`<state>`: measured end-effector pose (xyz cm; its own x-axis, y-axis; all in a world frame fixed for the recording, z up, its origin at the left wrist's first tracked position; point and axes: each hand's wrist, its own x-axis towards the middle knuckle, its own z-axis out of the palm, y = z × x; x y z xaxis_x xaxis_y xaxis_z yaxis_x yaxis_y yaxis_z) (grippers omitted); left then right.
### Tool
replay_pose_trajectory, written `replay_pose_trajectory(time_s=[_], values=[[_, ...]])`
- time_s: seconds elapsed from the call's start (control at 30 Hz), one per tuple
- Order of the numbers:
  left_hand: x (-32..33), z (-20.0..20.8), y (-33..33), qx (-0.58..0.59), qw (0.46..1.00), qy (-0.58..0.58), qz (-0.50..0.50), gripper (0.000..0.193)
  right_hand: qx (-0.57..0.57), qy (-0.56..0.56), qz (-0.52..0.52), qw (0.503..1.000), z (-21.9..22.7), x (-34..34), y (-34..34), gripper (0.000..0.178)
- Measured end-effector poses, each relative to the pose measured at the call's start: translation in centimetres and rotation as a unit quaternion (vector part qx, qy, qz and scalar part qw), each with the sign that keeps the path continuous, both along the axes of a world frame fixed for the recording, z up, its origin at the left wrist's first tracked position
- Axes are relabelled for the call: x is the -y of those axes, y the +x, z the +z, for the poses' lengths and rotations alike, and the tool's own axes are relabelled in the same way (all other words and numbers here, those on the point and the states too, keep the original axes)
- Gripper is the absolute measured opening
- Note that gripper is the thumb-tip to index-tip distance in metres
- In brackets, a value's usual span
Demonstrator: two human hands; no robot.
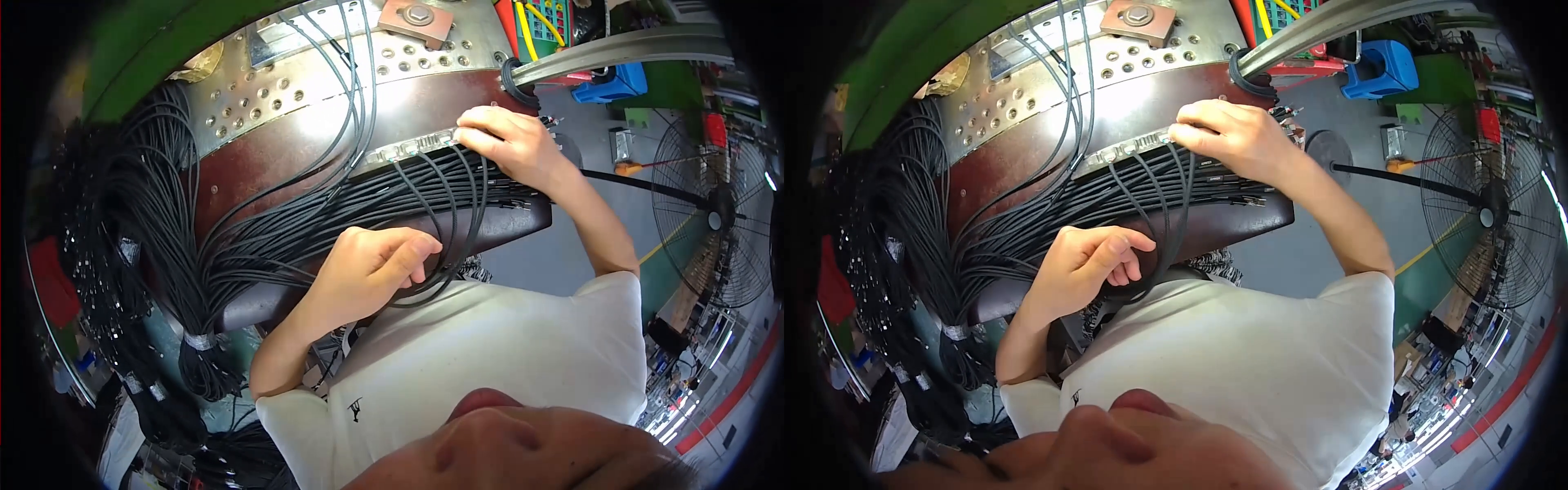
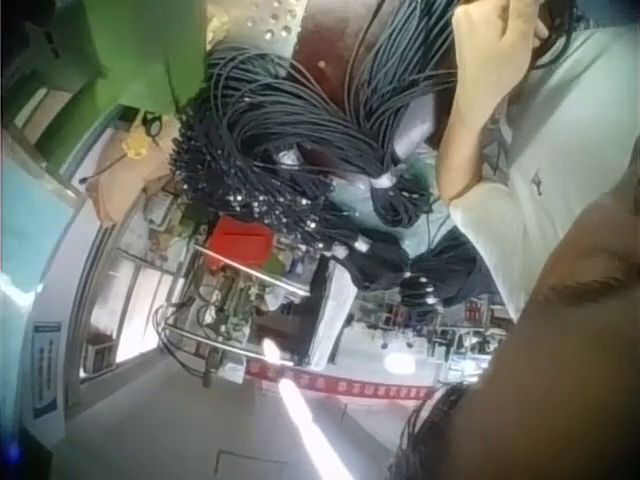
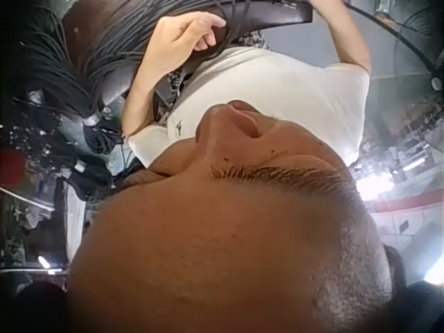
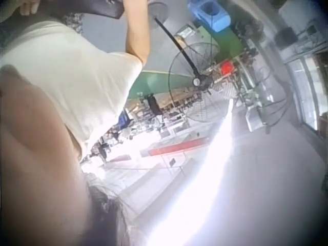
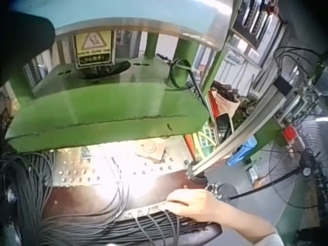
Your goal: The recorder is assembling and testing cable harnesses using an industrial jig and wire cutters.
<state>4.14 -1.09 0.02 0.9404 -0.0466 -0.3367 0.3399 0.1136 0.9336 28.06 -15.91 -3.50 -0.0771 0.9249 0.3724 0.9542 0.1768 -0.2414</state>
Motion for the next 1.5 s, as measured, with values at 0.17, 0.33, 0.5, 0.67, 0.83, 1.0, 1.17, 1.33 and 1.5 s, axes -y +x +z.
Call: replay_pose_trajectory(time_s=[0.17, 0.33, 0.5, 0.67, 0.83, 1.0, 1.17, 1.33, 1.5], values=[[-1.4, 1.0, -1.3, -0.022, 0.998, 0.023, 0.045, 0.035, 0.027, -0.061, 0.083, 0.994, 1.8, -0.6, 1.9, 0.021], [-6.0, 1.5, 0.5, -0.048, 0.988, 0.007, 0.146, 0.032, 0.034, -0.083, 0.082, 0.993, 2.2, -0.4, 2.0, 0.017], [-12.5, -3.5, 7.1, 0.083, 0.942, -0.014, 0.326, 0.037, -0.074, -0.136, 0.047, 0.987, 2.4, -0.9, 1.6, 0.022], [-8.7, -6.5, 12.8, 0.035, 0.909, -0.318, 0.266, 0.038, -0.244, 0.045, -0.095, 0.964, 3.7, -7.1, 2.6, 0.02], [-8.4, -5.1, 12.3, 0.038, 0.912, -0.314, 0.261, 0.038, -0.143, -0.118, -0.267, 0.946, -3.1, -16.8, 9.8, 0.03], [-8.4, -4.1, 12.6, 0.062, 0.922, -0.272, 0.271, 0.033, -0.002, -0.013, -0.299, 0.954, -2.1, -17.3, 7.6, 0.03], [-8.1, -1.7, 9.2, 0.015, 0.892, -0.385, 0.237, 0.04, 0.145, 0.091, -0.338, 0.925, 0.2, -15.7, 3.3, 0.03], [-5.9, -1.3, 2.3, 0.033, 0.884, -0.416, 0.211, 0.029, -0.118, 0.051, -0.117, 0.985, 1.6, -13.4, 0.2, 0.023], [-7.6, 3.2, -5.7, 0.065, 0.87, -0.281, 0.399, 0.036, -0.284, -0.125, -0.061, 0.949, 4.1, -13.3, -5.4, 0.032]])
